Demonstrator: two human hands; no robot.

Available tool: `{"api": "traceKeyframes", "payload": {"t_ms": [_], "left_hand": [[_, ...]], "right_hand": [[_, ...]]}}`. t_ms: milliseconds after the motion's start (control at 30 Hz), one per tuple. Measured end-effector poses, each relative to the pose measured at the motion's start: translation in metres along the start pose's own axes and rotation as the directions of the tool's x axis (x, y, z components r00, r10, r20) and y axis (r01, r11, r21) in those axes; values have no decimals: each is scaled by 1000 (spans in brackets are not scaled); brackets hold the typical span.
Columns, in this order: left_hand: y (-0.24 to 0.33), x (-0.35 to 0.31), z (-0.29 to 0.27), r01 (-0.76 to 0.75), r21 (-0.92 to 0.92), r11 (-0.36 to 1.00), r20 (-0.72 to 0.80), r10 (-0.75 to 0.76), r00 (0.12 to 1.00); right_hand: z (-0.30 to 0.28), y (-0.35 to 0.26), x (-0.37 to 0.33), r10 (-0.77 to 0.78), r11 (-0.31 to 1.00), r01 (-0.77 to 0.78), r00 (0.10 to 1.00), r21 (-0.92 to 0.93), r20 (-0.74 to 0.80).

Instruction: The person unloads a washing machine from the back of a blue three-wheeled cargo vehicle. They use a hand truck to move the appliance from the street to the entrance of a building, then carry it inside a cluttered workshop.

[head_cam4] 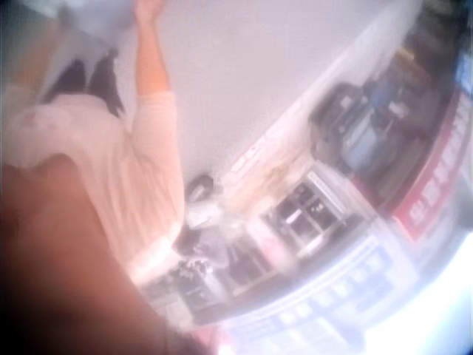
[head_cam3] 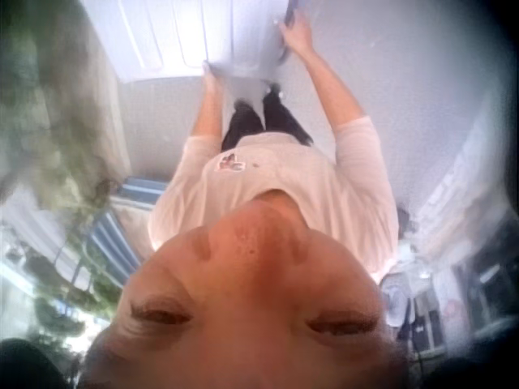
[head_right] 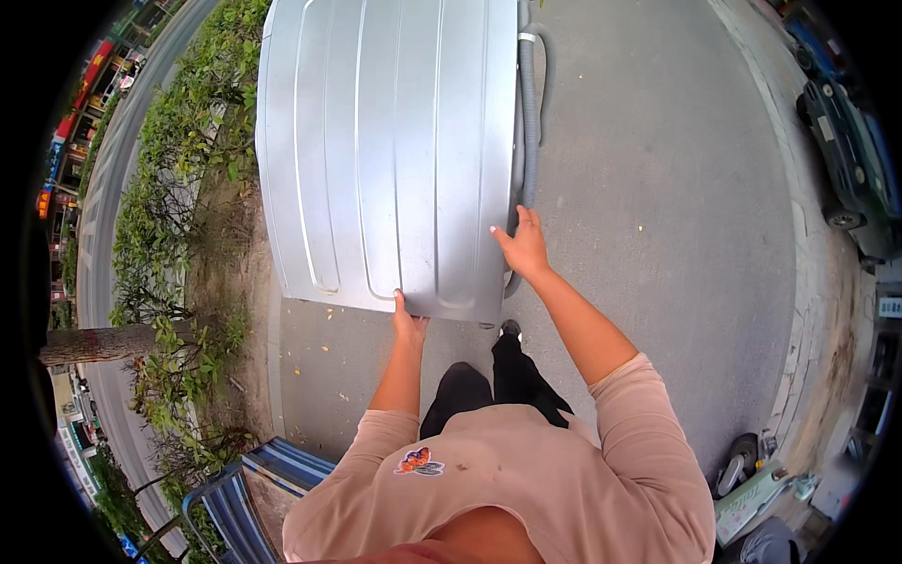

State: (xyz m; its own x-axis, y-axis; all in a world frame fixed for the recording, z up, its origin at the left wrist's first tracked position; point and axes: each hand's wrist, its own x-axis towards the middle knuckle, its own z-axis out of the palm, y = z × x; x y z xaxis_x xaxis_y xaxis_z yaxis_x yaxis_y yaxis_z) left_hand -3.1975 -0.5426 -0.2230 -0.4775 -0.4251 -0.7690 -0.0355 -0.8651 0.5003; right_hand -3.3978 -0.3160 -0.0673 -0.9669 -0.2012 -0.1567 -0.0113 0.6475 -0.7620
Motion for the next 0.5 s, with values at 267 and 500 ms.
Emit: {"api": "traceKeyframes", "payload": {"t_ms": [267, 500], "left_hand": [[-12, 44, 73, 29, -50, 998, -26, -30, 999], [-21, 58, 131, -73, -142, 987, -148, 52, 988]], "right_hand": [[-56, 9, 88, 17, 998, -23, 995, -60, -99], [-212, -57, 302, -511, 822, 369, 814, -433, -277]]}}
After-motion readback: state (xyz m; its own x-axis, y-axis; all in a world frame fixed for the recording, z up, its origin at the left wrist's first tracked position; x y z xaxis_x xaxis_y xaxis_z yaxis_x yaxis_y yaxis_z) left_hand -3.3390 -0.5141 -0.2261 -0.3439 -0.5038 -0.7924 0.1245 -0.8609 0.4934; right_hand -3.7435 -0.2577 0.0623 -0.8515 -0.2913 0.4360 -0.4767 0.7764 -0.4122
